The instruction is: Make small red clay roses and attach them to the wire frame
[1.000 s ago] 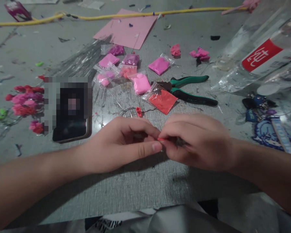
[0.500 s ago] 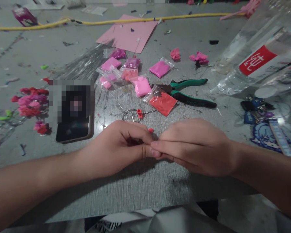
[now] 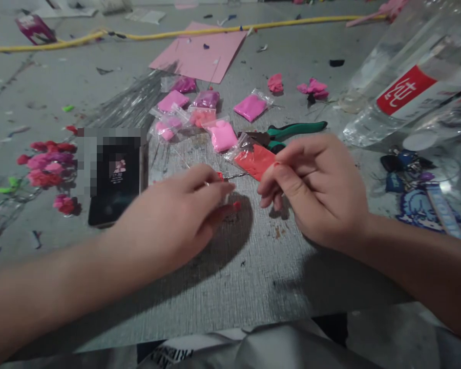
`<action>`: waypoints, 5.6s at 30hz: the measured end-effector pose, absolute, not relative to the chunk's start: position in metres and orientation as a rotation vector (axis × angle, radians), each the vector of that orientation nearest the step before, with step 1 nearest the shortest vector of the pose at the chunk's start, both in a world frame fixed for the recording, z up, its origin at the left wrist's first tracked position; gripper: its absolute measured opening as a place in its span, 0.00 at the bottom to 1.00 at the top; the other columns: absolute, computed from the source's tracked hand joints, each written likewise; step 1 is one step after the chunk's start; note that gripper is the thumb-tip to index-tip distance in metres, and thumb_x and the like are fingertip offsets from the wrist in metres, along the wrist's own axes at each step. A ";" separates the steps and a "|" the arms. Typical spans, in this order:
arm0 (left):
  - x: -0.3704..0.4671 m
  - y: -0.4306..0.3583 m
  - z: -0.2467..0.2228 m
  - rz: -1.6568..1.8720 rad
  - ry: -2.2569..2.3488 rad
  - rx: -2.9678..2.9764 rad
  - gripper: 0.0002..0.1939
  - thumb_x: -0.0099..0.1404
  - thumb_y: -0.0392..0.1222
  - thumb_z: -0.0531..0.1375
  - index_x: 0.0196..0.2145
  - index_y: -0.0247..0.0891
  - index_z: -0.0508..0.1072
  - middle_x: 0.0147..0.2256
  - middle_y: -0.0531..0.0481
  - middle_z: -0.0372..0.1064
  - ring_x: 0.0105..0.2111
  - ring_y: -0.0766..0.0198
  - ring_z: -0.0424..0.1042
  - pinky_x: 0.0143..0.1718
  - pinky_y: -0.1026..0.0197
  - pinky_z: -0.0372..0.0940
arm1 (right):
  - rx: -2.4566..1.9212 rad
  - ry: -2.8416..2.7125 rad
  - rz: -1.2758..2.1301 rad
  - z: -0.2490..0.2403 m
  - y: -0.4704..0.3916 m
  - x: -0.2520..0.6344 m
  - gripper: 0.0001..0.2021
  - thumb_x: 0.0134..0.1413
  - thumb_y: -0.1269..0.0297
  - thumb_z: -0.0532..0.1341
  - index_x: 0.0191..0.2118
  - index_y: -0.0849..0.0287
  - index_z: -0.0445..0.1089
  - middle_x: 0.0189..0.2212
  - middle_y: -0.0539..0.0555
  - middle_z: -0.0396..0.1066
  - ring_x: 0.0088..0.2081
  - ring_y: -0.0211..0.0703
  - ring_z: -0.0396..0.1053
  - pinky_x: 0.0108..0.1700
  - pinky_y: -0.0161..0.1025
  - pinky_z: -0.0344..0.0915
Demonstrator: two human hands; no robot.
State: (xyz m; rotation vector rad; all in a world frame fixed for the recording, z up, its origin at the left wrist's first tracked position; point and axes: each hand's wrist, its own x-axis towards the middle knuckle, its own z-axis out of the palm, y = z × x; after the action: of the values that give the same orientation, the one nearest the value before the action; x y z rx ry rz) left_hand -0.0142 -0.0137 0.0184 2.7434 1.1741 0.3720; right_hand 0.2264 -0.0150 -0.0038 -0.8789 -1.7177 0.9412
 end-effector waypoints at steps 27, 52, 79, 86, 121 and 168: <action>0.005 -0.023 0.002 0.696 0.831 1.178 0.08 0.69 0.39 0.66 0.44 0.39 0.83 0.34 0.50 0.78 0.33 0.67 0.74 0.37 0.64 0.69 | -0.654 -2.383 0.214 0.008 -0.018 0.230 0.13 0.65 0.77 0.59 0.51 0.61 0.74 0.42 0.57 0.79 0.41 0.42 0.74 0.44 0.39 0.73; 0.004 -0.019 0.006 0.592 0.998 1.406 0.12 0.67 0.47 0.67 0.34 0.35 0.83 0.23 0.53 0.72 0.24 0.68 0.67 0.26 0.66 0.62 | -0.644 -2.641 0.097 0.011 -0.019 0.229 0.15 0.72 0.70 0.51 0.37 0.63 0.74 0.31 0.56 0.75 0.30 0.42 0.68 0.31 0.41 0.60; 0.006 -0.047 0.002 0.651 1.066 1.722 0.13 0.74 0.46 0.59 0.40 0.34 0.78 0.29 0.50 0.73 0.29 0.66 0.69 0.31 0.64 0.64 | -0.660 -2.396 0.395 -0.006 -0.018 0.226 0.07 0.65 0.69 0.59 0.37 0.63 0.73 0.30 0.53 0.72 0.30 0.40 0.67 0.33 0.38 0.64; -0.001 -0.042 -0.002 0.648 0.961 1.766 0.09 0.71 0.40 0.61 0.34 0.35 0.78 0.28 0.52 0.72 0.28 0.68 0.67 0.30 0.66 0.62 | -0.667 -2.404 0.753 0.002 -0.021 0.227 0.03 0.59 0.73 0.60 0.34 0.60 0.68 0.28 0.48 0.68 0.28 0.34 0.62 0.31 0.32 0.60; 0.000 -0.030 -0.003 0.875 0.933 1.043 0.15 0.70 0.46 0.65 0.30 0.36 0.70 0.23 0.58 0.65 0.20 0.75 0.61 0.21 0.72 0.58 | -0.878 -2.564 0.476 -0.014 -0.005 0.221 0.11 0.68 0.67 0.61 0.42 0.64 0.81 0.36 0.59 0.74 0.37 0.47 0.70 0.39 0.44 0.66; 0.006 -0.037 -0.001 0.920 1.040 1.126 0.03 0.65 0.37 0.69 0.36 0.36 0.79 0.29 0.53 0.78 0.27 0.70 0.74 0.30 0.69 0.71 | -0.759 -2.360 0.310 -0.001 -0.017 0.220 0.06 0.66 0.70 0.61 0.45 0.57 0.75 0.40 0.57 0.79 0.41 0.44 0.76 0.43 0.42 0.73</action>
State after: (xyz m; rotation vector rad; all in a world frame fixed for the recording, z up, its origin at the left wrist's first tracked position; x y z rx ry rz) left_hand 0.0064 -0.0371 -0.0011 1.1264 1.0402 0.9202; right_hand 0.2202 -0.0168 -0.0006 -0.7593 -2.3600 0.3100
